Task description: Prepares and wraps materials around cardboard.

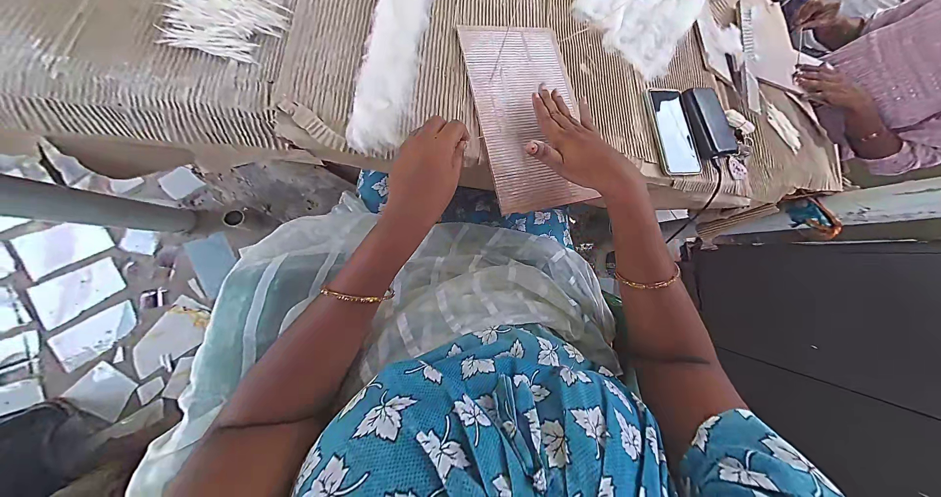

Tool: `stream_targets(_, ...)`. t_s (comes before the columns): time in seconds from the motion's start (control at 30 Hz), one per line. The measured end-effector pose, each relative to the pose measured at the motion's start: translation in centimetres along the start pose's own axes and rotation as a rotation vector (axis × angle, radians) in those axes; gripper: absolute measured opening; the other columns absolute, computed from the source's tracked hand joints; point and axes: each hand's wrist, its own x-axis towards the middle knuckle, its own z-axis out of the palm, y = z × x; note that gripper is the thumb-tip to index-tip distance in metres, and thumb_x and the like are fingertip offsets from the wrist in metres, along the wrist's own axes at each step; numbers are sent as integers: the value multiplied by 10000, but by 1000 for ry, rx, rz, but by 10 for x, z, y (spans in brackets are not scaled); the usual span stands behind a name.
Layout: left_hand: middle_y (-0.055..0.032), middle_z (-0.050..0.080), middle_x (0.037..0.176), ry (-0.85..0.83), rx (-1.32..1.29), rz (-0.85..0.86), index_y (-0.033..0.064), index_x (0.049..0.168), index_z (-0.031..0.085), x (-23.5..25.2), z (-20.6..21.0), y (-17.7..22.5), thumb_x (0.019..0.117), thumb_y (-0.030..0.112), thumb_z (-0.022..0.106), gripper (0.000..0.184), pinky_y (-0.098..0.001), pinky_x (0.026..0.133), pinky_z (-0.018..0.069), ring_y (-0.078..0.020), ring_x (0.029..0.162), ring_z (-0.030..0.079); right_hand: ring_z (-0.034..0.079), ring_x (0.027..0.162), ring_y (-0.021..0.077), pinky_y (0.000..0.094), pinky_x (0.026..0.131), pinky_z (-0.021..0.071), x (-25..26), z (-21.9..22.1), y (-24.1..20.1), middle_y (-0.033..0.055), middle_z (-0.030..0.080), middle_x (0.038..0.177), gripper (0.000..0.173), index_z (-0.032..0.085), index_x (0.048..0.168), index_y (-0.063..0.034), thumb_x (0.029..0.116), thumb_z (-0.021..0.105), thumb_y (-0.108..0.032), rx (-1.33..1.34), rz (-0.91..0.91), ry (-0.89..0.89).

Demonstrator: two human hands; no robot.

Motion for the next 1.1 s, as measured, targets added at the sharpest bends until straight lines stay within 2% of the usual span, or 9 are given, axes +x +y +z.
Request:
stream_targets(0.07,-228,665,1067,-20,4,-19,-5,1128,690,-1,1,-1,1068,115,541,201,-552,864,547,-412,1014,677,54,1599,303,633,1242,-44,14,9,-3,153,100,1723,943,134,1640,-11,1014,235,-710,-7,-17,-2)
stream_targets(0.17,-223,656,1073,1,-30,-1,0,1117,701,-7,4,-3,1059,129,559,201,-546,809,561,-407,969,681,85,1595,317,632,1246,-15,13,20,-7,183,136,1711,991,158,1631,10,993,244,-744,-35,-17,26)
stream_targets(0.4,-195,663,970,-71,-65,19,6,1098,705,-24,1,3,1068,157,551,217,-526,746,557,-370,874,686,122,1589,332,639,1243,5,-42,28,-16,198,156,1704,1012,168,1625,23,982,247,-755,-53,-24,-13)
stream_targets(0.53,-192,693,1021,-157,-82,1,22,1130,700,-33,-3,7,1071,158,551,210,-567,795,550,-383,962,694,153,1585,321,641,1243,33,-76,28,-18,170,195,1702,982,207,1625,5,989,204,-743,-8,-38,-34)
stream_targets(0.6,-192,692,1017,-140,-92,-4,17,1117,698,-35,-5,7,1069,151,552,205,-567,782,548,-385,948,694,135,1590,307,628,1247,24,-83,21,-16,169,181,1705,960,194,1623,17,1001,181,-714,73,-72,-29)
stream_targets(0.7,-202,681,1005,-68,-61,-16,13,1111,694,-29,-9,4,1073,156,540,214,-565,738,550,-393,906,695,100,1594,307,622,1250,12,-70,8,-7,179,149,1710,986,155,1628,20,994,141,-735,109,-71,32)
stream_targets(0.83,-229,670,1011,-21,5,-35,-10,1110,682,-13,-14,3,1076,153,533,224,-586,779,540,-428,955,686,41,1599,300,629,1246,-10,-19,-12,-2,164,82,1722,936,111,1637,2,1016,180,-695,110,-35,16)
stream_targets(0.97,-231,669,995,-14,52,-23,-8,1093,681,-9,-8,-1,1078,153,525,225,-583,757,543,-433,943,689,74,1596,319,651,1235,-45,24,1,-1,194,130,1709,917,138,1630,19,1034,232,-672,8,-23,-14)
stream_targets(1.1,-222,673,1025,-63,26,-51,13,1123,679,-14,-9,-2,1080,149,520,213,-580,777,540,-426,969,686,69,1597,320,628,1246,-26,17,14,-3,191,100,1714,947,124,1629,24,1022,242,-692,-67,-6,-30)
